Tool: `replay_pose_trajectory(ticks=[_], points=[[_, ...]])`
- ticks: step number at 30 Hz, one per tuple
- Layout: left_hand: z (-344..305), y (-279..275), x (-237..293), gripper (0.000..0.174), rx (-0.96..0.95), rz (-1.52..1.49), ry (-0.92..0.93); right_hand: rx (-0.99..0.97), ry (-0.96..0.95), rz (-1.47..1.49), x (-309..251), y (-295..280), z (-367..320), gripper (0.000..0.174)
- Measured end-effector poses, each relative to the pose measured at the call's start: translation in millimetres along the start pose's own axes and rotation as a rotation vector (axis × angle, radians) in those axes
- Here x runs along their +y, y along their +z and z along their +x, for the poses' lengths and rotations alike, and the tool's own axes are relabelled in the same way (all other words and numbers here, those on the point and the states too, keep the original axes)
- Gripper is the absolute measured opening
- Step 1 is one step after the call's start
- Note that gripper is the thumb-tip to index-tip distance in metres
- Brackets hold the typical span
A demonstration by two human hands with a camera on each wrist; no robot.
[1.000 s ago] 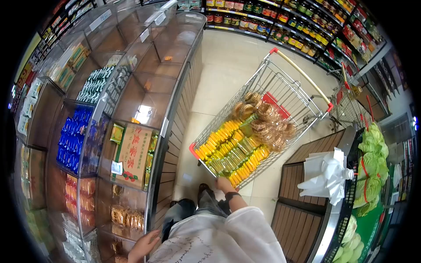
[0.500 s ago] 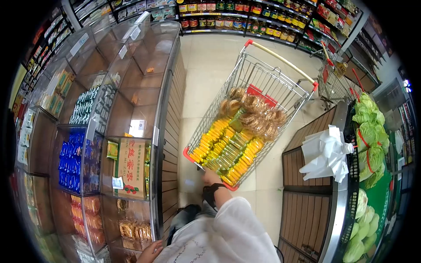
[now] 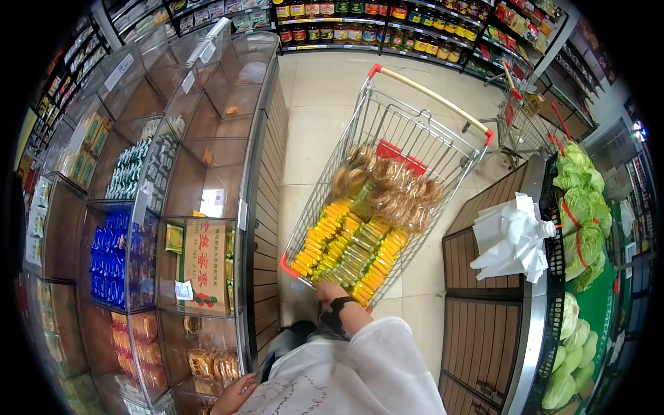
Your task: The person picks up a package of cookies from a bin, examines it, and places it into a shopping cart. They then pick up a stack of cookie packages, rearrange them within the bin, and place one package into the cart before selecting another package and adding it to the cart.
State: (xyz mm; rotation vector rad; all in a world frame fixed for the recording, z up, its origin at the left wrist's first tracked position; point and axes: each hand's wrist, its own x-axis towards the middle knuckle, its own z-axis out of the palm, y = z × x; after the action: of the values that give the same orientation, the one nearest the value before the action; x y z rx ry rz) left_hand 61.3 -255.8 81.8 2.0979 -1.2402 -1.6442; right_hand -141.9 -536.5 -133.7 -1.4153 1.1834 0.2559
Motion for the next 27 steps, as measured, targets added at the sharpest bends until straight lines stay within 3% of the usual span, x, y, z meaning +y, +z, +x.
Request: replay_pose_trajectory(ticks=[3, 5, 6, 7, 9, 10, 14, 17, 21, 22, 25, 27], points=[[2.2, -3.1, 5.8, 0.039, 0.019, -0.032, 0.022, -0.038, -0.024, 0.038, 2.6, 12.7, 3.3, 0.044], [4.1, -5.6, 14.8, 0.039, -0.011, -0.047, -0.032, -0.249, 0.012, -0.107, -7.1, 11.7, -0.9, 0.061], [5.9, -4.0, 11.6, 0.039, -0.01, -0.048, -0.033, -0.178, -0.09, -0.294, -13.5, 13.0, -6.9, 0.051], [10.1, 1.3, 11.0, 0.039, -0.008, -0.055, -0.019, -0.18, -0.094, -0.298, -14.5, 10.0, -5.6, 0.051], [12.3, 0.9, 8.5, 0.04, -0.011, -0.062, -0.009, -0.169, -0.047, -0.609, -14.2, 22.8, -3.6, 0.033], [13.2, -1.3, 13.0, 0.039, -0.024, -0.063, -0.024, -0.141, -0.077, -0.629, -12.5, 27.7, -5.1, 0.021], [26.1, -0.3, 9.2, 0.039, -0.066, -0.125, 0.002, -0.337, 0.019, -0.495, -1.1, 25.0, -1.1, 0.02], [28.6, -4.9, 25.1, 0.039, -0.07, -0.05, -0.055, -0.317, -0.011, -0.351, 19.1, 23.5, -18.6, 0.015], [37.5, -11.2, 29.4, 0.04, -0.076, -0.019, -0.086, -0.285, 0.135, -0.376, 21.5, 9.7, -38.2, 0.013], [37.5, -9.0, 27.5, 0.04, -0.076, -0.017, -0.072, -0.485, 0.258, -0.435, 33.1, 17.3, -21.3, 0.021], [43.2, -5.2, 13.8, 0.04, -0.069, -0.033, -0.043, -0.488, 0.176, -0.439, 56.1, 17.2, -25.3, 0.021], [43.8, -5.1, 14.3, 0.04, -0.061, -0.049, -0.032, -0.462, 0.209, -0.285, 80.2, 17.2, -2.2, 0.022]])
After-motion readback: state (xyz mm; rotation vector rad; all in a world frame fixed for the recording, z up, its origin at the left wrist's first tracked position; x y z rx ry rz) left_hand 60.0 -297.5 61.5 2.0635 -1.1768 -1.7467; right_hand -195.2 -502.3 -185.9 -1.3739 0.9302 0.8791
